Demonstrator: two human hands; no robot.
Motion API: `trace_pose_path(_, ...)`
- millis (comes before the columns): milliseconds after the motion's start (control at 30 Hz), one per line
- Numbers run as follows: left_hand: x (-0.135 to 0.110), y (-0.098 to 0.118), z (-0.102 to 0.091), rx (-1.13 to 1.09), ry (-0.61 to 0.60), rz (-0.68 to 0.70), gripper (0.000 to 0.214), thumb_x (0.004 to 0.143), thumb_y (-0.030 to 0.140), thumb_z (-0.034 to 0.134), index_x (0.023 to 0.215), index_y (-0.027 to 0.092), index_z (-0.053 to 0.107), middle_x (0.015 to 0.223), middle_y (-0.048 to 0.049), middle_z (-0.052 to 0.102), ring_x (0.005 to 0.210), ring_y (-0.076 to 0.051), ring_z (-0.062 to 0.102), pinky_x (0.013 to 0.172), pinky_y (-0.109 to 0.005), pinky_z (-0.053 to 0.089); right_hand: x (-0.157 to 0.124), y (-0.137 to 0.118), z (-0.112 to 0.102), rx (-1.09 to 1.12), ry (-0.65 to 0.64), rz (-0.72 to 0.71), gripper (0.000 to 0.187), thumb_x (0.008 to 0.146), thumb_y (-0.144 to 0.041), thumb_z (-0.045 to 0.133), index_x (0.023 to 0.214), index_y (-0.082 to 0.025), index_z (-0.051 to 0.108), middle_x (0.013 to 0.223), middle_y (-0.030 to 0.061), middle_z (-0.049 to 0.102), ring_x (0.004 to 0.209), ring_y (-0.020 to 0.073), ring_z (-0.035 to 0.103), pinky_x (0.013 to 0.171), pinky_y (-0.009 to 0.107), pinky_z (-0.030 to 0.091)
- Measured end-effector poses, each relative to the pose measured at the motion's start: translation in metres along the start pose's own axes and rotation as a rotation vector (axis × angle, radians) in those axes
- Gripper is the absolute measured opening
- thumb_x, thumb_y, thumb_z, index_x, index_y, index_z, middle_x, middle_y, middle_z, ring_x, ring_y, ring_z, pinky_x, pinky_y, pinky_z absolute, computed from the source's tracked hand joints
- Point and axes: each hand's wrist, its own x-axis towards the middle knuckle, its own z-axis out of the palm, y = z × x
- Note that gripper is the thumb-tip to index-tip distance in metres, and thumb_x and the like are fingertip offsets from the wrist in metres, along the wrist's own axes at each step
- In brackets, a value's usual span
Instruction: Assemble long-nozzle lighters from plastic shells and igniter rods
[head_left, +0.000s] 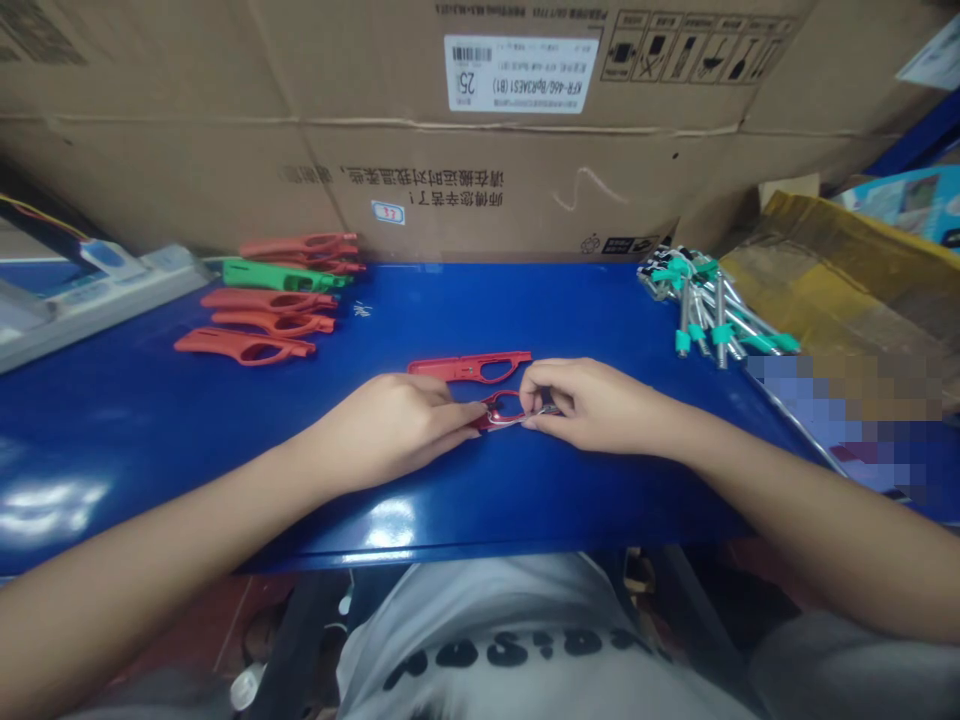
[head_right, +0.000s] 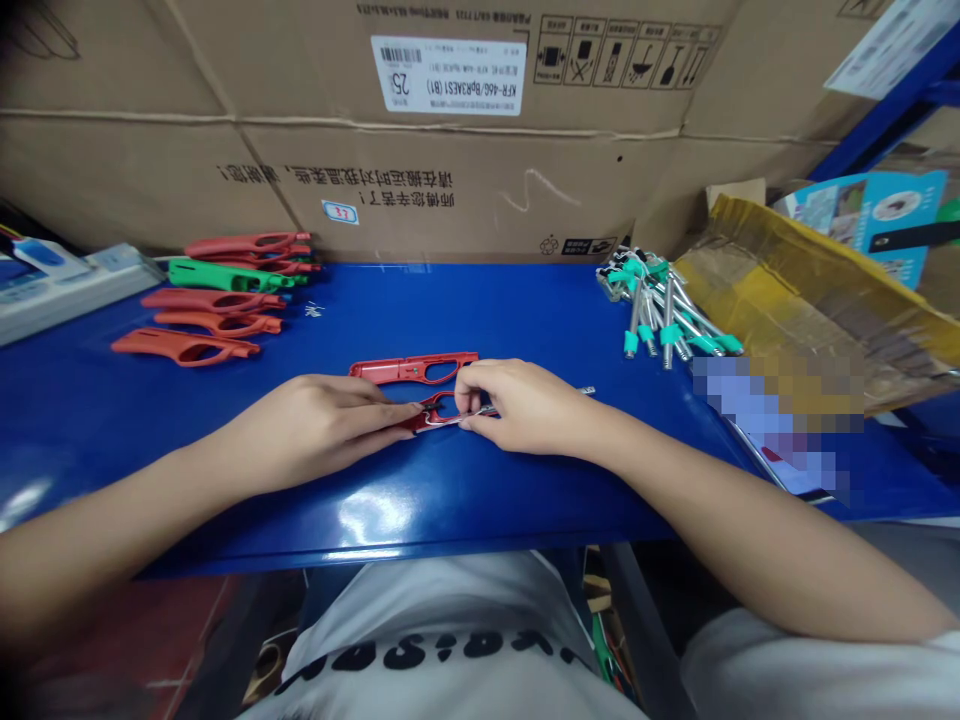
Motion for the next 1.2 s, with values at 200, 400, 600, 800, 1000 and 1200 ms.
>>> trace_pose_path(200,0.002,-0.006,0.002,-0.199,0.017,-0.069,0.027,0.099,0.028,0.061,0.123,0.020,0.069,0.109,-0.0064,0.077,0.095,-0.020,0.072,0.085,-0.031,0.056,0.001,0.004,-0.001,0.036,-0.002,-0.037,0.007,0.084,-0.018,0.068,0.086,-0.018,0.061,0.070,-0.0050,0.053,0.061,0.0095,0.045,0.065,0.024,0.033)
trace_pose_path(400,0.003,-0.006,0.006,-0.252,-0.012,-0.035,0.027,0.101,0.025,0.056,0.124,0.024,0.070,0.125,-0.0048,0.073,0.116,-0.022,0.066,0.103,-0.038,0.052,0.005,0.006,0.000,0.253,0.007,0.102,0.015,0.080,-0.023,0.073,0.081,-0.019,0.059,0.058,-0.0100,0.042,0.052,0.0072,0.034,0.058,0.024,0.030)
trace_pose_path(600,0.003,-0.005,0.006,-0.232,-0.030,-0.043,0.030,0.101,0.024,0.055,0.127,0.027,0.070,0.130,-0.0044,0.071,0.119,-0.024,0.065,0.101,-0.041,0.055,0.008,0.005,0.004,0.379,0.025,0.173,0.011,0.078,-0.024,0.072,0.078,-0.017,0.063,0.054,-0.0103,0.039,0.049,0.0063,0.030,0.053,0.025,0.026)
trace_pose_path(800,0.004,-0.003,0.005,-0.157,-0.030,0.005,0.029,0.103,0.024,0.051,0.122,0.025,0.072,0.130,-0.0061,0.071,0.119,-0.026,0.065,0.099,-0.043,0.057,0.006,0.009,0.004,0.314,0.052,0.088,0.006,0.079,-0.021,0.071,0.080,-0.016,0.068,0.054,-0.0091,0.042,0.049,0.0062,0.033,0.052,0.024,0.028)
trace_pose_path(1000,0.006,0.000,0.005,-0.093,0.007,0.010,0.027,0.102,0.025,0.052,0.116,0.024,0.075,0.128,-0.0051,0.071,0.114,-0.025,0.067,0.093,-0.040,0.059,0.007,0.007,0.008,0.255,0.123,0.111,0.004,0.079,-0.017,0.072,0.076,-0.016,0.069,0.055,-0.0076,0.047,0.049,0.0057,0.036,0.052,0.023,0.030)
trace_pose_path(1200,0.008,0.003,0.002,0.038,-0.009,0.107,0.030,0.104,0.027,0.049,0.119,0.021,0.075,0.122,-0.0075,0.073,0.108,-0.025,0.069,0.085,-0.036,0.061,0.006,0.010,0.006,0.186,0.083,0.017,0.005,0.082,-0.014,0.069,0.083,-0.016,0.074,0.074,-0.0011,0.064,0.056,0.0068,0.046,0.054,0.022,0.035)
